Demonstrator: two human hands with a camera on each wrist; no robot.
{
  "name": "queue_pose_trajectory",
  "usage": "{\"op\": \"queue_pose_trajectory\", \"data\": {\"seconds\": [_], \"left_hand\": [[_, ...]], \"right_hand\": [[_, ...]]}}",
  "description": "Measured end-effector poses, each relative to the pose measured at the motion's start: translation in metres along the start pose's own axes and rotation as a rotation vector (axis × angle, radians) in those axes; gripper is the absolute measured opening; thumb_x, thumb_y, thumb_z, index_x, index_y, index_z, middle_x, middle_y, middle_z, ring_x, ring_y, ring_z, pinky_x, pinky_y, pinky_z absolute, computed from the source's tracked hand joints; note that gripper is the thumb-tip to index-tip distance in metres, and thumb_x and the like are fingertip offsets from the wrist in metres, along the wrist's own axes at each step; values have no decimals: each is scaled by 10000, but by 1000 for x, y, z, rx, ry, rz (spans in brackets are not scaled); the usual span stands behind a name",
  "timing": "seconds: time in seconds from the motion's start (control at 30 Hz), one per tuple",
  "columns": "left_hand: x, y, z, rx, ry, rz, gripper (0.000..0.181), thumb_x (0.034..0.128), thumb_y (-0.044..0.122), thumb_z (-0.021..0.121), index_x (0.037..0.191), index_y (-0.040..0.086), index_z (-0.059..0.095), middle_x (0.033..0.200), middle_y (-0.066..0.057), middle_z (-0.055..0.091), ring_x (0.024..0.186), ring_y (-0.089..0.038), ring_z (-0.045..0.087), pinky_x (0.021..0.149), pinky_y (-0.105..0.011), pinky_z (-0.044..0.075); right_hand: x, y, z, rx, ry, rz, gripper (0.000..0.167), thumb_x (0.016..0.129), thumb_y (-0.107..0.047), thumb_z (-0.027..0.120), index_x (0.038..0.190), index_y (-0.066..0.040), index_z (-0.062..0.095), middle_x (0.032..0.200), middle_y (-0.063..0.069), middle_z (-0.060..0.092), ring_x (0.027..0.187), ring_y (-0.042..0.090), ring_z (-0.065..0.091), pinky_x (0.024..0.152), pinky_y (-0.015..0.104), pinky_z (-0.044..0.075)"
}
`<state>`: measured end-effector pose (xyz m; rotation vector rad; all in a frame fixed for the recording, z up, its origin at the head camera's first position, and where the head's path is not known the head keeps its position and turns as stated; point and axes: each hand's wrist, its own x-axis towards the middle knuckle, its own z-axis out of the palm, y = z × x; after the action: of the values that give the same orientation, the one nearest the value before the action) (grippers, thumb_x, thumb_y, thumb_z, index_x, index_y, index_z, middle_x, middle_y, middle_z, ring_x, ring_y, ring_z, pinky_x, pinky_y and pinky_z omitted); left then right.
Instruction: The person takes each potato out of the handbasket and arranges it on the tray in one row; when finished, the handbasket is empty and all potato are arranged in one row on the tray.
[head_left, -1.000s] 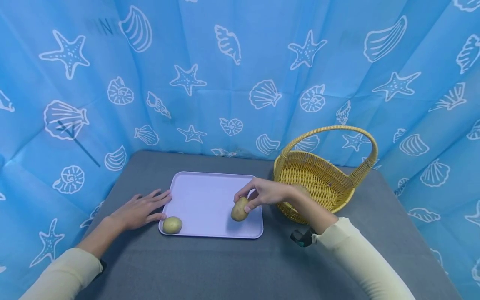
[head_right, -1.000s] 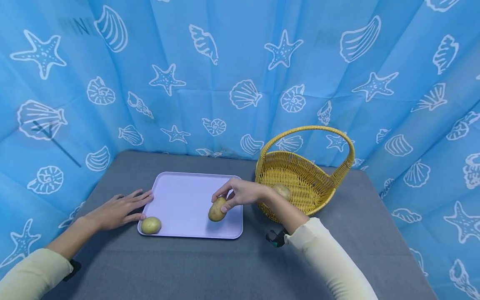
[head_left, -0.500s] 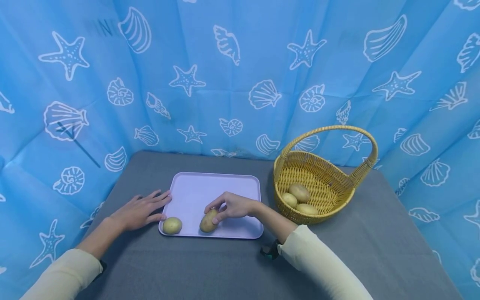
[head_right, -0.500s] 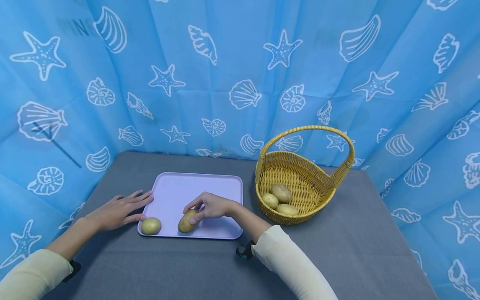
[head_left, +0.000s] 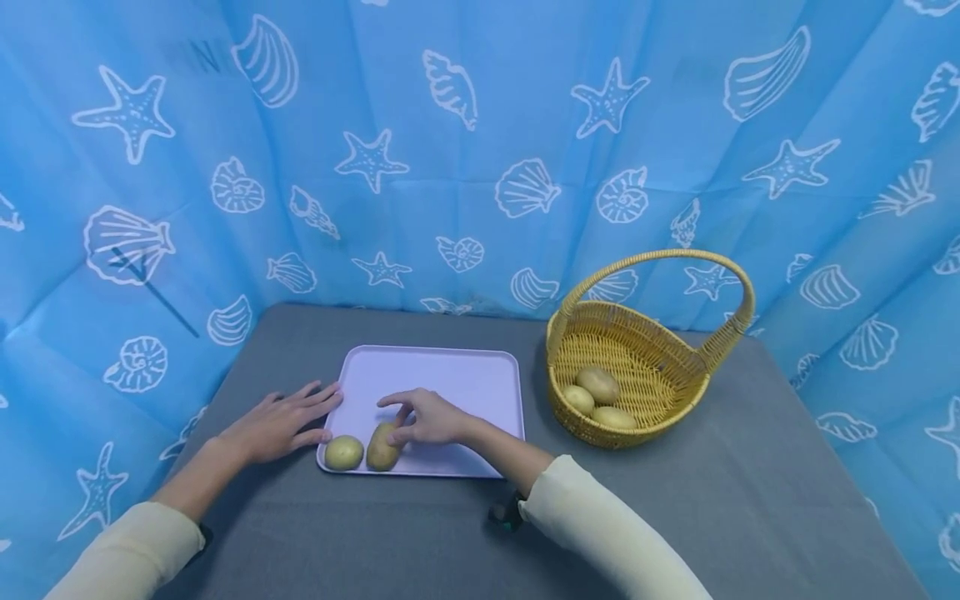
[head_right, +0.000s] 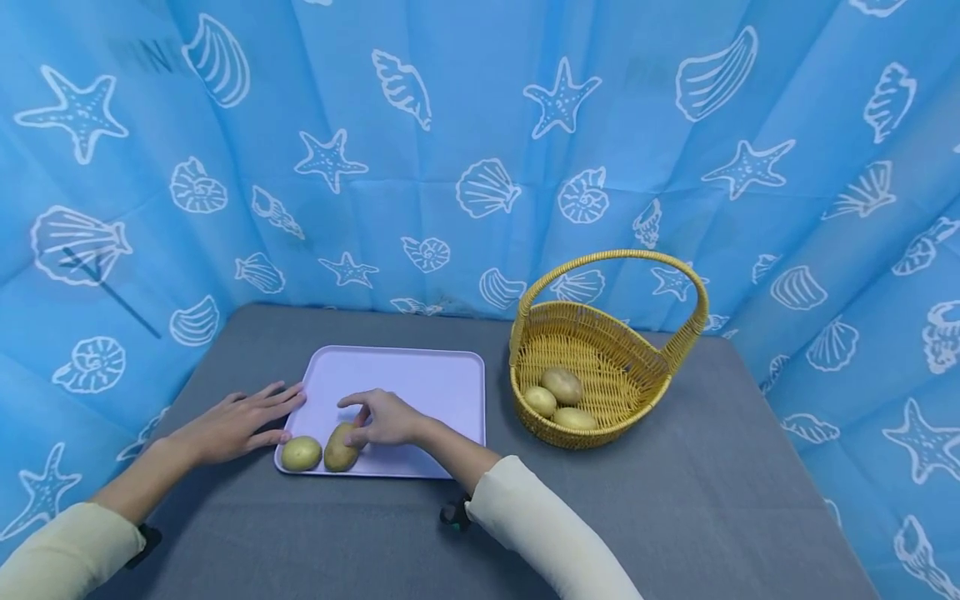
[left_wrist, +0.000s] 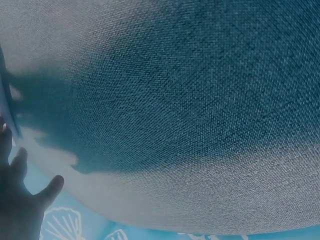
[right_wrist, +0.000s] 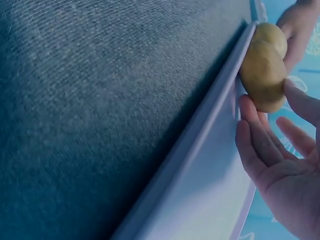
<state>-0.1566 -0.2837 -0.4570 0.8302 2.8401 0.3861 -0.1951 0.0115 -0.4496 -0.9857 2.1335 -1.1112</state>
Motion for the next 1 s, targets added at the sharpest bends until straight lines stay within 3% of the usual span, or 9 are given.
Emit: {"op": "queue_pose_trajectory", "data": {"seconds": [0.2, 0.43, 0.53, 0.77, 1.0], "left_hand": [[0, -2, 3, 3, -2, -2, 685, 981, 504, 558, 1517, 101, 417, 1585, -129, 350, 1437, -466, 279, 1015, -787, 237], [1, 2, -3, 7, -21, -14, 670, 994, 493, 543, 1520, 100, 412, 1588, -129, 343, 1440, -465, 271, 1023, -784, 229], [2, 1, -2, 12, -21, -12, 681, 987, 506, 547, 1518, 100, 416, 1585, -134, 349, 1435, -472, 277, 1014, -787, 236], [2, 1, -2, 10, -25, -16, 696, 987, 531, 527, 1523, 103, 408, 1591, -124, 341, 1443, -460, 270, 1029, -779, 230], [0, -2, 0, 12, -19, -13, 689, 988, 524, 531, 1524, 109, 408, 1589, -118, 346, 1443, -456, 273, 1028, -780, 230]], "right_hand": [[1, -1, 3, -30, 31, 33, 366, 948, -176, 696, 1265, 0, 642, 1077, 86, 706, 911, 97, 667, 740, 193, 535], [-3, -2, -7, -13, 5, 22, 367, 957, -121, 670, 1283, 40, 616, 1010, 106, 706, 847, 212, 714, 692, 204, 533], [-11, -8, -15, -10, -2, 17, 361, 953, -91, 669, 1288, 33, 615, 1019, 108, 693, 896, 226, 713, 728, 204, 542], [-50, -23, -50, -76, -69, -37, 417, 906, -45, 722, 1307, -5, 613, 1168, 184, 670, 1023, 267, 691, 855, 242, 548], [-104, -27, -100, -35, -166, -25, 517, 882, -13, 725, 1372, -7, 561, 1273, 151, 640, 1111, 270, 662, 940, 385, 541]]}}
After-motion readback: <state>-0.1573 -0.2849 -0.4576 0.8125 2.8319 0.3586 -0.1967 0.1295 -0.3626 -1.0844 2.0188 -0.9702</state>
